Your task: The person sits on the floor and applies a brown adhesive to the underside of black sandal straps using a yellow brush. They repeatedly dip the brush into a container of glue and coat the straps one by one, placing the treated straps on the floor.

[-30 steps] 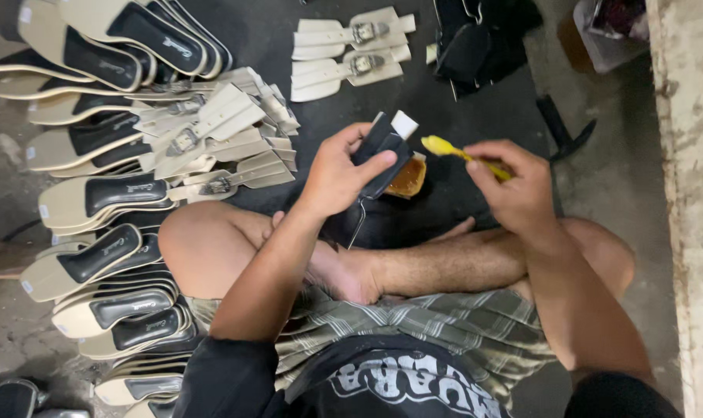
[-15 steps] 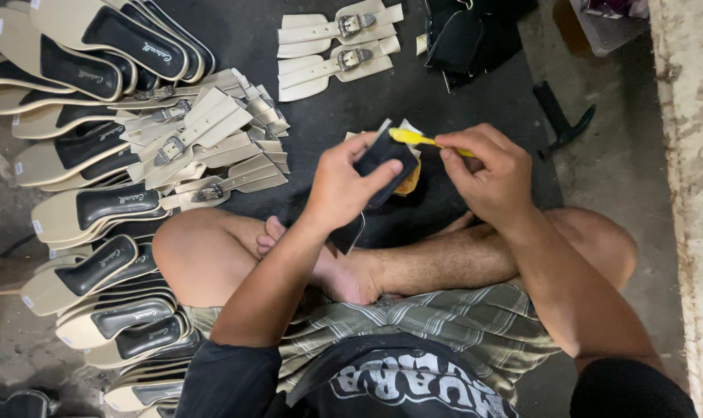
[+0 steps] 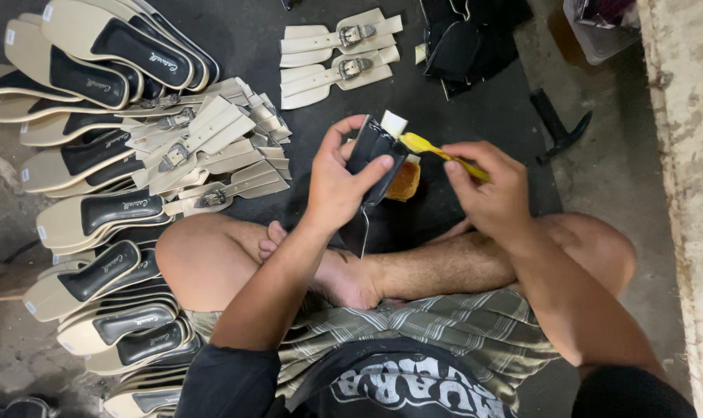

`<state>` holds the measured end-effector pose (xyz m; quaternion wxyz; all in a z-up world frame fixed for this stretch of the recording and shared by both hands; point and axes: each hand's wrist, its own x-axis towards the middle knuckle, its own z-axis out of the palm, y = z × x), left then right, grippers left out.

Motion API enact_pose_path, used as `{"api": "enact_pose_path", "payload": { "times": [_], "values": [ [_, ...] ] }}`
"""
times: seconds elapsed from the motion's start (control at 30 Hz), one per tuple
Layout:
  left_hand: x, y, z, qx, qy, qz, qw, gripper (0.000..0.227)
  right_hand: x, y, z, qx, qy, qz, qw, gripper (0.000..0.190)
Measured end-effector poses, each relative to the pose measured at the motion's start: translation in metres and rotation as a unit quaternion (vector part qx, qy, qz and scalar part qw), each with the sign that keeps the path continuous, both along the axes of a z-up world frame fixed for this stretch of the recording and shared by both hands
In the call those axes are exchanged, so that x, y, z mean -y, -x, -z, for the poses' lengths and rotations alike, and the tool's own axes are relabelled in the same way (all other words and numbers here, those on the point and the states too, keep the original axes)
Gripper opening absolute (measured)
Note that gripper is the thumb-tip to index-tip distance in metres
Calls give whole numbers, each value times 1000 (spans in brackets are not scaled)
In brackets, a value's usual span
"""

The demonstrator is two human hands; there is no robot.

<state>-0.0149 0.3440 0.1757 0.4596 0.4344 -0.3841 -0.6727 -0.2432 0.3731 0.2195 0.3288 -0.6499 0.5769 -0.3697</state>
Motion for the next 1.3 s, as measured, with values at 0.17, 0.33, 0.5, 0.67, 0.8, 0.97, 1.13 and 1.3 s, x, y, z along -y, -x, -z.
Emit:
{"api": "enact_pose_path", "payload": {
  "times": [0.17,0.33,0.5,0.67,0.8,0.97,1.13,1.3],
  "values": [
    [-8,7,-5,23,31,38,999,70,14,-3,5,-42,71,-5,997,18],
    [-5,6,-9,76,51,37,995,73,14,-3,-2,-20,43,33,998,17],
    [-11,9,-5,25,38,72,996,79,12,1,-1,-79,84,10,993,18],
    [-6,8,2,-39,-8,32,999,75,11,3,1,-7,55,-9,998,17],
    [-1,3,4,-154,-72,-22,985,72,6,2,4,14,-24,-16,999,15],
    [-4,1,4,-98,-52,16,994,73,6,6,17,18,18,-6,1000,17],
    [-6,7,6,-84,-1,8,996,73,15,6,40,77,-112,24,990,20],
    [12,4,25,-145,-86,-180,969,54,-4,-5,58,176,-197,-132,955,36]
  ]
}}
